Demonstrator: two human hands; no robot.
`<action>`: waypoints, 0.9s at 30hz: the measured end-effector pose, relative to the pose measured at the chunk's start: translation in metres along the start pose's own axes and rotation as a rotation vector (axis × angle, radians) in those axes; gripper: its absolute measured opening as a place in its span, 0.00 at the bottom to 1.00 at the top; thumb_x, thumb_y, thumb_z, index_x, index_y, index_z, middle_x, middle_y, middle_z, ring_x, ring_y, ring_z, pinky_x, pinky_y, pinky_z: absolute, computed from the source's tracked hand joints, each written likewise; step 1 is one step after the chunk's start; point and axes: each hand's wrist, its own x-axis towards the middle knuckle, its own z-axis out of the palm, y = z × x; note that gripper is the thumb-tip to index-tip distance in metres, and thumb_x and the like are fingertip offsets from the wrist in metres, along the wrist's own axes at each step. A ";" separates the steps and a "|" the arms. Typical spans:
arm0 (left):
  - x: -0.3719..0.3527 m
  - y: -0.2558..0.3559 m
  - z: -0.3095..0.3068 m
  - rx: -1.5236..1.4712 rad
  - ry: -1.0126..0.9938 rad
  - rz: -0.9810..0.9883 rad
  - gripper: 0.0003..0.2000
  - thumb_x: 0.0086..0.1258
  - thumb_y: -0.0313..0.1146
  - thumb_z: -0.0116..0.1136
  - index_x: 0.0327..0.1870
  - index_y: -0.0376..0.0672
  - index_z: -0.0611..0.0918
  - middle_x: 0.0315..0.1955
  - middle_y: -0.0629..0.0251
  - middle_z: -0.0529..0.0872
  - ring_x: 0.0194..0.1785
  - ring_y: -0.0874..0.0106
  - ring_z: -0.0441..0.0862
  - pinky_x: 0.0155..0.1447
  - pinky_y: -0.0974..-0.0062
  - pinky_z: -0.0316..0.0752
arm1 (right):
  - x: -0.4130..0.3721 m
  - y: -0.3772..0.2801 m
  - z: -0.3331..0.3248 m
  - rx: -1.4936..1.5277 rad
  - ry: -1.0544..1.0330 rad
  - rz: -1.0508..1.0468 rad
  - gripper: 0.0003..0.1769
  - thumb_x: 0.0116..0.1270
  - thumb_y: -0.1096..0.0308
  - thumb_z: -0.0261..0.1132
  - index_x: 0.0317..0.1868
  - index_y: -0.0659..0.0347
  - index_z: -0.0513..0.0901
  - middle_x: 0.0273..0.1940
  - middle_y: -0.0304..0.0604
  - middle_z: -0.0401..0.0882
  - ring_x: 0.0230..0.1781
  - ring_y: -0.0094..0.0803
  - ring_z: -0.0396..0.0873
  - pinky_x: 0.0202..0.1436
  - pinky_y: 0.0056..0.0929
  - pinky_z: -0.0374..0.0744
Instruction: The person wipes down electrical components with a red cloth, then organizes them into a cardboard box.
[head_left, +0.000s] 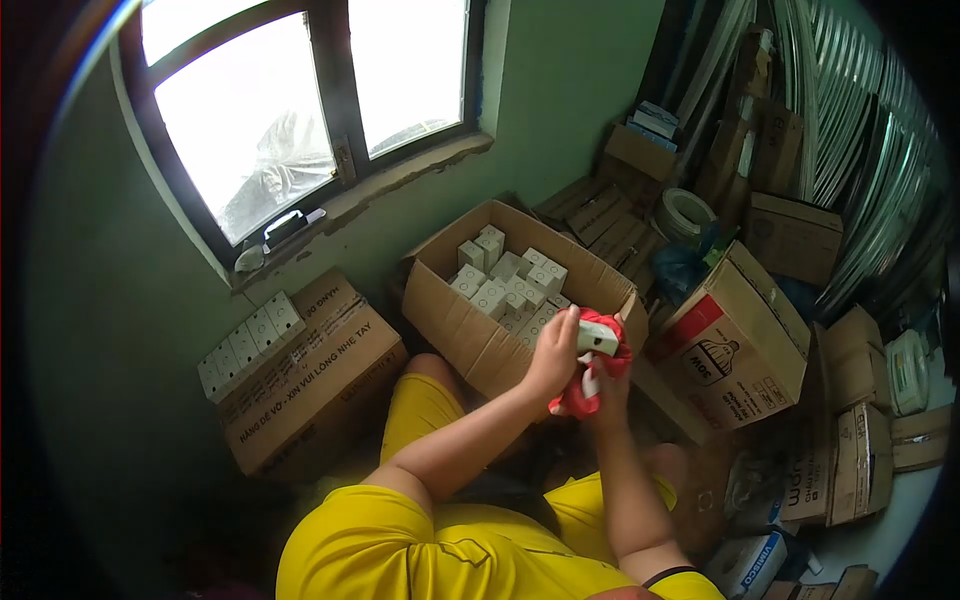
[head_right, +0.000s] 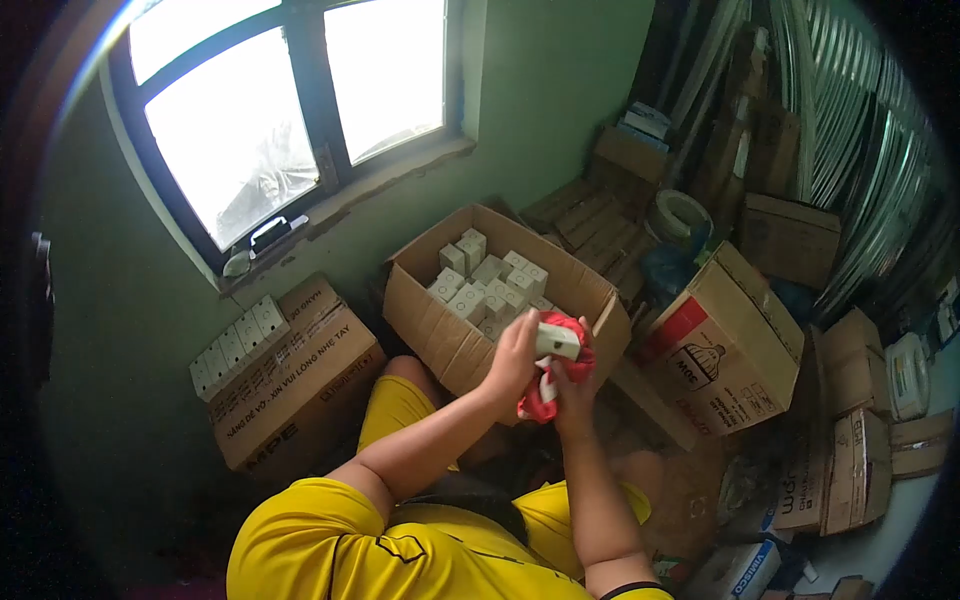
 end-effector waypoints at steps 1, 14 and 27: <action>0.003 0.008 -0.001 0.056 0.024 0.018 0.24 0.83 0.49 0.41 0.36 0.35 0.79 0.28 0.60 0.81 0.33 0.71 0.76 0.42 0.69 0.72 | -0.001 0.000 0.003 0.097 -0.029 0.058 0.44 0.65 0.73 0.69 0.78 0.62 0.56 0.69 0.46 0.67 0.68 0.34 0.69 0.72 0.35 0.68; -0.001 -0.007 -0.028 0.877 -0.571 0.100 0.31 0.80 0.55 0.38 0.29 0.34 0.80 0.28 0.40 0.83 0.37 0.41 0.82 0.43 0.50 0.74 | 0.007 -0.002 -0.032 -0.152 -0.263 0.204 0.34 0.67 0.62 0.71 0.70 0.63 0.71 0.58 0.41 0.78 0.58 0.30 0.75 0.63 0.30 0.72; -0.007 0.030 -0.066 0.411 -0.721 -0.015 0.29 0.63 0.42 0.72 0.60 0.35 0.79 0.51 0.53 0.83 0.56 0.62 0.80 0.63 0.67 0.72 | 0.017 0.001 -0.041 -0.089 0.107 0.239 0.12 0.66 0.65 0.70 0.46 0.55 0.78 0.42 0.36 0.78 0.43 0.27 0.79 0.51 0.26 0.77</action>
